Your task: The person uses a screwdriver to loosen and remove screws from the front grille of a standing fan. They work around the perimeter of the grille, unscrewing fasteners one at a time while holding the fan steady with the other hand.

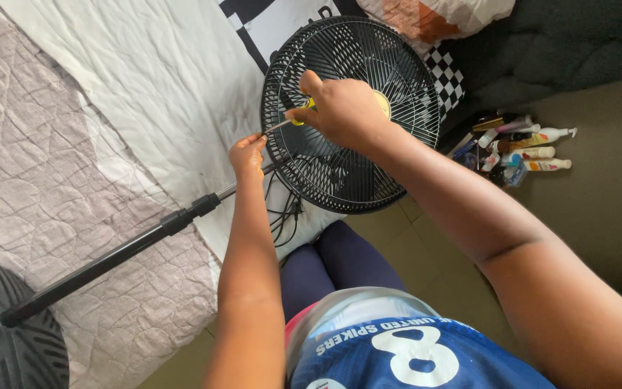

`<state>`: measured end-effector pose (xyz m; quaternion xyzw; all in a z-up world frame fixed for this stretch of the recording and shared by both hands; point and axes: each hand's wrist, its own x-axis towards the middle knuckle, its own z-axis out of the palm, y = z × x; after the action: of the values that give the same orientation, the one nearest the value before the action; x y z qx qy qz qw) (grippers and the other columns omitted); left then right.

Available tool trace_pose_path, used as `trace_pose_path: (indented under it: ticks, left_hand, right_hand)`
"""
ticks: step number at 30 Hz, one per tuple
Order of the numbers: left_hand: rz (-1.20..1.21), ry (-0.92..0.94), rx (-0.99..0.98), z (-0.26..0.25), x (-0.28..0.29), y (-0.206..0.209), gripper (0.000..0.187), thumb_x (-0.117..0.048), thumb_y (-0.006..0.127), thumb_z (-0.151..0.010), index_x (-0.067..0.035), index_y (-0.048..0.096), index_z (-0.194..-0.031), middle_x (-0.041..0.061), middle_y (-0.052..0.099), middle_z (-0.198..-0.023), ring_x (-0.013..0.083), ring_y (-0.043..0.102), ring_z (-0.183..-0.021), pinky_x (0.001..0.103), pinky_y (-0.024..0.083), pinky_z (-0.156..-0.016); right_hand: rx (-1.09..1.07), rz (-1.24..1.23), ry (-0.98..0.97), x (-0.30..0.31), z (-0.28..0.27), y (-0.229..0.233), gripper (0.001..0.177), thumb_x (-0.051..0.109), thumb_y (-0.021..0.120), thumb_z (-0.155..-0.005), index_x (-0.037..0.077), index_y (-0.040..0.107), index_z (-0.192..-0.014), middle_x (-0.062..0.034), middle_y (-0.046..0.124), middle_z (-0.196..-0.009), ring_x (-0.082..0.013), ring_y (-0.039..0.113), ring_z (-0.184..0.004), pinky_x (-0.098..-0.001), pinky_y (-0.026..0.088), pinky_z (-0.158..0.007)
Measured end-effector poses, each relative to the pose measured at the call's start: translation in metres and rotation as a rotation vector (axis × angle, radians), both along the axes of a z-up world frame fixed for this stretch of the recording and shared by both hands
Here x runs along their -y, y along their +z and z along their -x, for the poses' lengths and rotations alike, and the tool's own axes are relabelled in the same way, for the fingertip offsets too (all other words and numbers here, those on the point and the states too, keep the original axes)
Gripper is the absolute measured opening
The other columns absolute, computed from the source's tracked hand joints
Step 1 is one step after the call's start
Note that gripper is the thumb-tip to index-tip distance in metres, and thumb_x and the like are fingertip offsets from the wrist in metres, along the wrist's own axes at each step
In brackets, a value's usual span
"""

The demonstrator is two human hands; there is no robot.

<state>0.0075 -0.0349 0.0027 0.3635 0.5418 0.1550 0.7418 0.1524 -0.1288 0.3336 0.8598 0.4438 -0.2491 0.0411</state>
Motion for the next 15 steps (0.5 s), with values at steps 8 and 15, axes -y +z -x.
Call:
trace_pose_path:
  ticks: [8,15]
  left_hand:
    - [0.008,0.005,-0.002,-0.002,-0.002,-0.006,0.018,-0.002,0.080,-0.081,0.003,0.077,-0.098,0.001,0.069,-0.077,0.0064,0.042,-0.049,0.023,0.032,-0.044]
    - [0.040,-0.003,0.005,-0.001,-0.003,-0.017,0.019,-0.003,0.080,-0.082,0.003,0.077,-0.099,0.003,0.070,-0.077,0.0075,0.043,-0.048,0.023,0.033,-0.044]
  right_hand:
    - [-0.119,-0.457,0.054,0.005,-0.002,-0.023,0.049,0.029,0.077,-0.094,0.006,0.046,-0.124,-0.0122,0.067,-0.112,-0.0344,0.072,-0.093,-0.0444,0.057,-0.078]
    - [-0.234,-0.563,0.205,0.010,0.000,-0.020,0.039,0.029,0.075,-0.094,0.009,0.051,-0.117,-0.0080,0.064,-0.116,-0.0337,0.072,-0.090,-0.0440,0.056,-0.076]
